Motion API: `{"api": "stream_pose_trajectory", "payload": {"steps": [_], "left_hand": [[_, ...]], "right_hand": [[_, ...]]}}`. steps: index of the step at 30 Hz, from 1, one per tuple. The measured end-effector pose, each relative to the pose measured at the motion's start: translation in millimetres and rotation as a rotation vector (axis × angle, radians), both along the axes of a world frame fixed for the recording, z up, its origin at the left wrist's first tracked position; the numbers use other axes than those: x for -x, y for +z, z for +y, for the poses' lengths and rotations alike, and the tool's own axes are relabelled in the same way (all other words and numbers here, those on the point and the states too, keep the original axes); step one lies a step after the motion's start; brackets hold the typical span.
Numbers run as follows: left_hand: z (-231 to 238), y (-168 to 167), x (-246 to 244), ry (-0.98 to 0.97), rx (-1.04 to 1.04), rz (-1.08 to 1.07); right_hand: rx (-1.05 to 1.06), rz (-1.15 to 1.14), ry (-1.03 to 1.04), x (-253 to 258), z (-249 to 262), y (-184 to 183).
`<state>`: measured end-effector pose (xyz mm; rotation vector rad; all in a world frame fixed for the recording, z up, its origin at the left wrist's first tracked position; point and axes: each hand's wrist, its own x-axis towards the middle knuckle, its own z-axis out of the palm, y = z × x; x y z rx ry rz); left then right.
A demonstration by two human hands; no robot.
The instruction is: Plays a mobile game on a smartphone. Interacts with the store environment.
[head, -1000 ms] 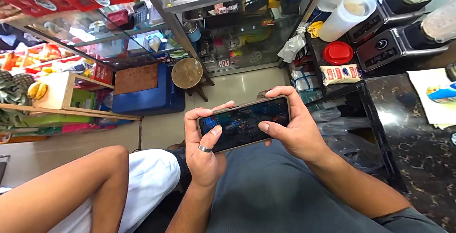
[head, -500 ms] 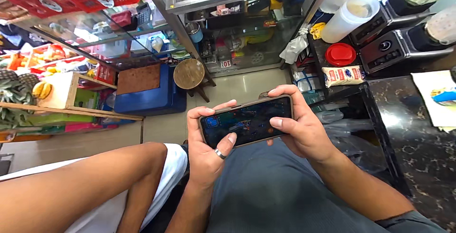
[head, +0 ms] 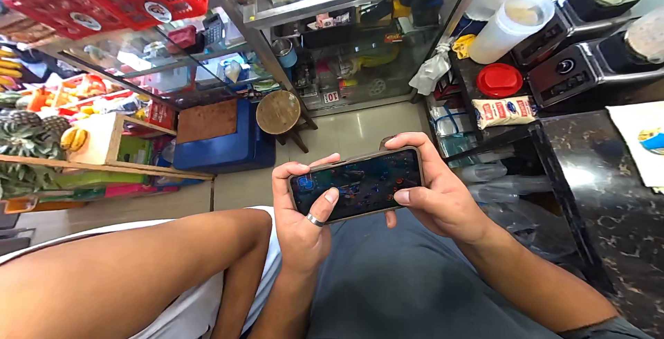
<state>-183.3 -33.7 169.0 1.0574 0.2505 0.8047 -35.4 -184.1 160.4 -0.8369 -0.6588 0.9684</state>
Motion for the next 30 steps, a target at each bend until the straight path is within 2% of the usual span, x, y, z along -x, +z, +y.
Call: {"api": "stream_pose_trajectory", "payload": {"steps": [16, 21, 25, 28, 30], "left_hand": [[-0.2, 5.1, -2.2, -0.052, -0.116, 0.024], [5.0, 2.6, 3.3, -0.197, -0.122, 0.001], [11.9, -1.8, 5.0, -0.342, 0.004, -0.088], [9.0, 0.0, 1.4, -0.251, 0.068, -0.093], [2.1, 1.8, -1.6, -0.101, -0.031, -0.009]], "right_hand": [[-0.035, 0.022, -0.049, 1.4, -2.5, 4.6], [-0.038, 0.104, -0.021, -4.1, -4.9, 5.3], [-0.05, 0.184, -0.006, -6.6, -6.1, 4.8], [-0.055, 0.139, -0.014, -3.3, -5.5, 4.5], [-0.042, 0.103, -0.018, -1.5, -5.7, 3.5]]}}
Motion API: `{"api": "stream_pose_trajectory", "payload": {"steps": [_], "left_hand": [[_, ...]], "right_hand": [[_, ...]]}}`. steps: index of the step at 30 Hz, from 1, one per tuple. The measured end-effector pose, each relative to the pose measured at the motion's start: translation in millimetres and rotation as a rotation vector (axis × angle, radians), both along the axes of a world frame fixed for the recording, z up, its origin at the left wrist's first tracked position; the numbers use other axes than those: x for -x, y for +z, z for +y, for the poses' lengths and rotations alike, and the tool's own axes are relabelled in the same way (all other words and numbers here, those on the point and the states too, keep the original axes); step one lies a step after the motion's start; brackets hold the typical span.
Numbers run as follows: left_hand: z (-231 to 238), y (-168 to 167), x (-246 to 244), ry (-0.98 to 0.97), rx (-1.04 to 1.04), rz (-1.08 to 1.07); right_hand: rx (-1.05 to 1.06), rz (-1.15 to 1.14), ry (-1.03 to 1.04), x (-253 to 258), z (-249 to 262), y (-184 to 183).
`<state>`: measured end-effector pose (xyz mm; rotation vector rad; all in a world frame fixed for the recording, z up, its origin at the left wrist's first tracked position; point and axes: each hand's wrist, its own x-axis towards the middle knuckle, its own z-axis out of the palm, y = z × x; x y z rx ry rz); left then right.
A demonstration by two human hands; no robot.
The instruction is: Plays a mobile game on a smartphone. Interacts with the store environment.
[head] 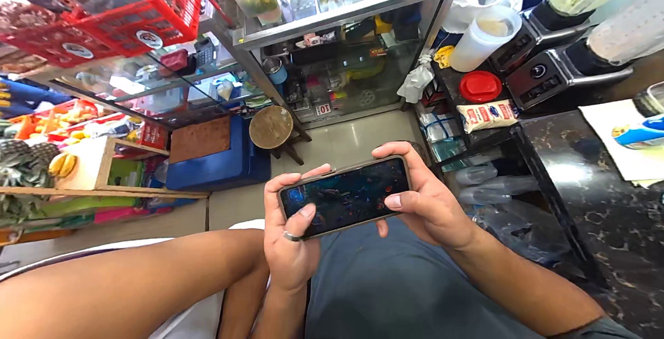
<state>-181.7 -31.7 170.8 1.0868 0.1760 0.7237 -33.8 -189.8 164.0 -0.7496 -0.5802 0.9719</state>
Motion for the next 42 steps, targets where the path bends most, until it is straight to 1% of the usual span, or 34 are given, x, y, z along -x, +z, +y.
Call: {"api": "stream_pose_trajectory", "payload": {"steps": [2, 3, 4, 6, 8, 11, 15, 22, 26, 28, 35, 42], "left_hand": [[-3.4, -1.1, -0.5, 0.069, -0.166, 0.071], [-3.8, -1.5, 0.0, 0.05, -0.199, 0.079], [-2.6, -2.3, 1.3, -0.011, -0.199, 0.067], [3.3, -3.9, 4.5, -0.187, -0.103, 0.003], [6.9, -4.6, 4.7, -0.277, 0.04, -0.072], [6.2, -4.0, 2.5, -0.285, 0.129, -0.107], [2.6, -8.4, 1.0, -0.326, 0.143, -0.135], [0.5, -10.7, 1.7, -0.268, 0.161, -0.123], [-3.9, -11.7, 0.9, -0.155, 0.048, -0.051], [-7.0, -11.2, -0.9, -0.098, 0.032, -0.04], [-11.1, -6.8, -3.0, -0.019, 0.084, -0.051], [-10.3, -2.7, -2.0, 0.008, 0.097, -0.056]], "right_hand": [[0.016, -0.01, -0.005, -1.4, -0.4, -1.2], [0.018, 0.001, -0.015, -2.7, -0.8, -2.2], [0.021, 0.022, -0.032, -3.9, -1.0, -2.8], [0.025, 0.061, -0.056, -5.7, -1.8, -2.8], [0.016, 0.063, -0.051, -6.4, -2.7, -1.9], [0.003, 0.044, -0.038, -5.9, -3.9, -1.2], [-0.014, 0.049, -0.036, -9.9, -6.4, -0.6], [0.018, -0.003, -0.063, -5.3, -5.8, 1.5], [0.027, -0.039, -0.062, -3.0, -5.5, 0.2], [0.01, -0.056, -0.052, -2.9, -5.4, -1.2], [0.03, -0.113, -0.019, -3.8, -5.0, 1.0], [0.016, -0.116, 0.027, -4.8, -3.9, 3.7]]}}
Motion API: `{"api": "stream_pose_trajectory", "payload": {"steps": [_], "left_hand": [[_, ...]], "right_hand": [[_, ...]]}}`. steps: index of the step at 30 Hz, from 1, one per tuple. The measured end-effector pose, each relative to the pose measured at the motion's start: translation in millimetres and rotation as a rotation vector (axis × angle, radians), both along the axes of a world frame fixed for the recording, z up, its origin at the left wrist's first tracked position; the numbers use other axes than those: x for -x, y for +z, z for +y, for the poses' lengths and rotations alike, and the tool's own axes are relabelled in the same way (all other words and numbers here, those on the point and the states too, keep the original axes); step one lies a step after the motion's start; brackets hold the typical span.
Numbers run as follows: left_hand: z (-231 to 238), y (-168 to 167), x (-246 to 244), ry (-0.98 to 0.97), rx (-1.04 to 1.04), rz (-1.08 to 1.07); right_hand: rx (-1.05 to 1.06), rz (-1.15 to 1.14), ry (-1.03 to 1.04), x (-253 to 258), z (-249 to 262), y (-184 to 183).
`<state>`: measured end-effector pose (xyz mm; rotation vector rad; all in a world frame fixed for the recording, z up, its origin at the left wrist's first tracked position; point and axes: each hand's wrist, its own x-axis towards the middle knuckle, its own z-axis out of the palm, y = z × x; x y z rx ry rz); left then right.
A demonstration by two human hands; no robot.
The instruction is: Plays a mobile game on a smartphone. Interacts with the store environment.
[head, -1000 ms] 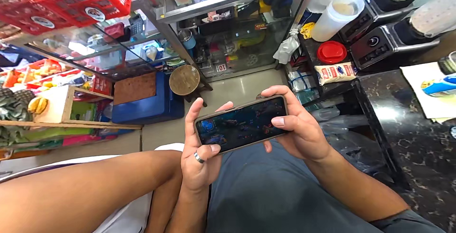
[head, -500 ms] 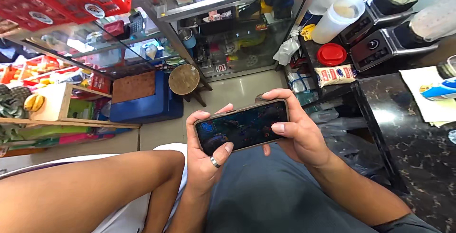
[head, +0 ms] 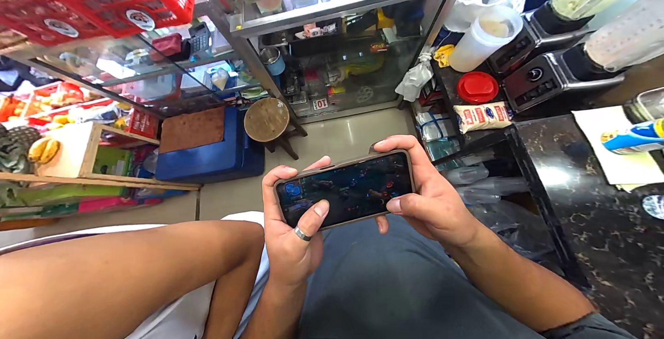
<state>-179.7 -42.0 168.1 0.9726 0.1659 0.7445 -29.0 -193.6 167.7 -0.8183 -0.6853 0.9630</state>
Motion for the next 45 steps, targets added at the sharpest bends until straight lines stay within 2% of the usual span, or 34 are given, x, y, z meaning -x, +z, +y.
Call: {"api": "stream_pose_trajectory", "payload": {"steps": [12, 16, 20, 22, 24, 30, 36, 42, 45], "left_hand": [[2.2, 4.4, 1.9, -0.001, 0.068, 0.009], [9.2, -0.2, 2.7, -0.137, 0.142, -0.047], [16.6, -8.4, 7.2, -0.269, 0.035, -0.082], [12.5, -7.4, 6.7, -0.207, -0.047, -0.044], [7.4, -5.3, 4.9, -0.143, -0.027, -0.028], [13.4, -9.3, 6.1, -0.267, 0.091, -0.124], [8.6, -3.9, 2.1, -0.153, 0.132, -0.082], [4.8, 0.3, 1.6, -0.008, -0.001, 0.04], [7.0, -2.2, 3.1, -0.041, -0.073, 0.043]], "right_hand": [[-0.033, -0.005, 0.019, 0.2, 3.4, -1.7], [-0.022, 0.07, 0.034, -6.6, 3.6, -2.6], [-0.025, 0.073, 0.029, -8.8, 2.7, -0.7], [-0.019, 0.058, 0.021, -8.7, 2.0, 0.4], [-0.012, 0.043, 0.021, -8.8, 1.8, -0.3], [-0.014, 0.068, 0.027, -12.1, 1.7, -0.8], [-0.028, 0.058, 0.048, -8.2, 1.0, -1.7], [-0.035, 0.045, 0.054, -4.0, 2.1, -5.3], [-0.036, 0.069, 0.032, -3.4, 2.9, -7.1]]}}
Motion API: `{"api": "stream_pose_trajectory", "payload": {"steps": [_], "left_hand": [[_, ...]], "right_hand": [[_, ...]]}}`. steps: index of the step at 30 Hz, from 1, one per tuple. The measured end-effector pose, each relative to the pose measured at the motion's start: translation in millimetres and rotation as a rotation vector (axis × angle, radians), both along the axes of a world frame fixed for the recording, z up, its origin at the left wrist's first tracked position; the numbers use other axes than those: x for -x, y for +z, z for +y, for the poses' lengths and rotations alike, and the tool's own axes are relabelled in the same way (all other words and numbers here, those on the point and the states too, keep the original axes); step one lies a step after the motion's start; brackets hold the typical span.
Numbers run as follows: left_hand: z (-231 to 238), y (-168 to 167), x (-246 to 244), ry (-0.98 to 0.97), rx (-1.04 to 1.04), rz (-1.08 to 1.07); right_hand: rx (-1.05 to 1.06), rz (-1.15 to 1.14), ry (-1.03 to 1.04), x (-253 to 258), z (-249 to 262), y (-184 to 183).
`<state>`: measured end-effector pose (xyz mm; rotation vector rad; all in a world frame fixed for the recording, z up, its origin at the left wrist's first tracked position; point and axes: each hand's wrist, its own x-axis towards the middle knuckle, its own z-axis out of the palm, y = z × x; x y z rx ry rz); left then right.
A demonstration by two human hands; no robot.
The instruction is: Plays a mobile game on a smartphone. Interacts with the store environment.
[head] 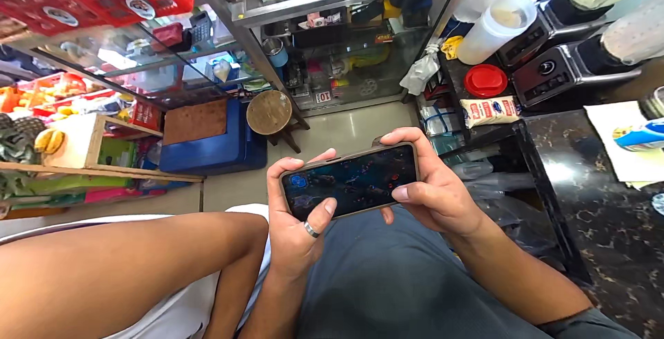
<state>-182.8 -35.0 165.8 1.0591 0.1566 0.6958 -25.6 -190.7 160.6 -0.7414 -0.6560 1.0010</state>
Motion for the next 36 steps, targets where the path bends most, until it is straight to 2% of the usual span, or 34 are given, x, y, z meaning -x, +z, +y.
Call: {"api": "stream_pose_trajectory", "payload": {"steps": [4, 7, 10, 13, 15, 18, 21, 24, 27, 31, 36], "left_hand": [[8.5, -4.2, 3.4, -0.193, 0.07, -0.085], [4.7, -1.7, -0.4, -0.097, 0.12, -0.052], [0.6, -1.3, -2.6, 0.0, 0.03, -0.002], [4.3, -3.5, 0.6, -0.085, -0.025, -0.021], [7.3, -4.9, 1.9, -0.147, 0.02, -0.058], [2.5, -0.6, -1.5, -0.061, 0.066, -0.032], [-1.8, -0.1, -2.2, 0.012, -0.026, 0.007], [6.0, -4.1, 2.3, -0.111, -0.065, -0.022], [13.3, -5.7, 4.6, -0.235, 0.046, -0.09], [9.2, -1.7, 1.2, -0.151, 0.118, -0.079], [2.0, 2.4, -0.5, -0.029, -0.028, 0.004]], "right_hand": [[-0.003, 0.028, -0.014, -2.3, -1.6, 1.4], [0.008, 0.033, -0.001, -1.6, -2.4, 1.5], [0.029, 0.045, -0.001, -0.6, -2.0, 0.7], [0.032, 0.063, -0.02, -1.3, -0.8, -0.5], [0.04, 0.054, -0.026, -2.2, -0.9, -0.4], [0.058, 0.019, -0.052, -0.5, -0.6, -0.6], [0.079, 0.02, -0.089, 2.7, 1.2, -2.2], [0.001, 0.056, -0.039, 0.3, -1.0, -6.0], [-0.033, 0.042, 0.011, -2.9, -4.1, -5.4], [-0.031, 0.029, 0.014, -1.6, -3.3, -4.5], [-0.017, 0.027, 0.002, -0.8, -3.3, -3.9]]}}
